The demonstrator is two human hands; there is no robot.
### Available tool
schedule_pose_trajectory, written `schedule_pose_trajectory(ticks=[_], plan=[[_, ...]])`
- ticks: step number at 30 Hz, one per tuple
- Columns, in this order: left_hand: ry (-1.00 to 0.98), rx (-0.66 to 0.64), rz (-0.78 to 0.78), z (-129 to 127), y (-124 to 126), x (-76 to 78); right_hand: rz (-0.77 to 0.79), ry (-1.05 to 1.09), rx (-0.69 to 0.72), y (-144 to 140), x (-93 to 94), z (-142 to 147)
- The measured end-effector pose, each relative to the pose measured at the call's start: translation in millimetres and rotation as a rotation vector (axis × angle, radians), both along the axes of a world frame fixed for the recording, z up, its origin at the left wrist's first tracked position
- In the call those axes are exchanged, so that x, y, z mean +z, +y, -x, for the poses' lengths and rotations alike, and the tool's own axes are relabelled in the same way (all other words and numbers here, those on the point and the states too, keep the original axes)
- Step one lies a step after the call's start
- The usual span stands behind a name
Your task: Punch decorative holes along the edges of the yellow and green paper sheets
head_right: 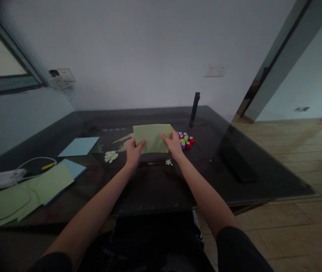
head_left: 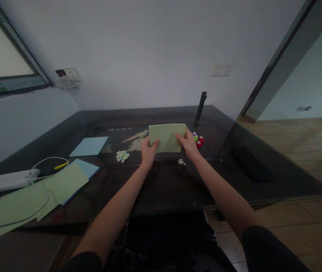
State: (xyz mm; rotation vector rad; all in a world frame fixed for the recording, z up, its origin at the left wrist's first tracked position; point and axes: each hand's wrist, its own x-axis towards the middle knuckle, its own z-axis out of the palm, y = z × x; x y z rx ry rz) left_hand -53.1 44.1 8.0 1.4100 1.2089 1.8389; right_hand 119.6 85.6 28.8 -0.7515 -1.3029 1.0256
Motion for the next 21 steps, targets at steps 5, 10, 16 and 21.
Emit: schedule_pose_trajectory(ticks=[5, 10, 16, 21], plan=[[-0.025, -0.054, 0.057, -2, 6, -14.8, 0.053, 0.03, 0.034, 6, -19.7, -4], [0.067, -0.025, -0.045, 1, 6, -12.1, 0.071, 0.021, 0.077, 6, -20.3, -4], [0.335, 0.014, -0.181, 4, 1, 2.3, 0.034, -0.063, 0.102, 0, -21.8, -2], [0.263, -0.032, -0.116, 6, 5, -2.2, -0.03, -0.118, 0.063, 4, -27.4, -2]])
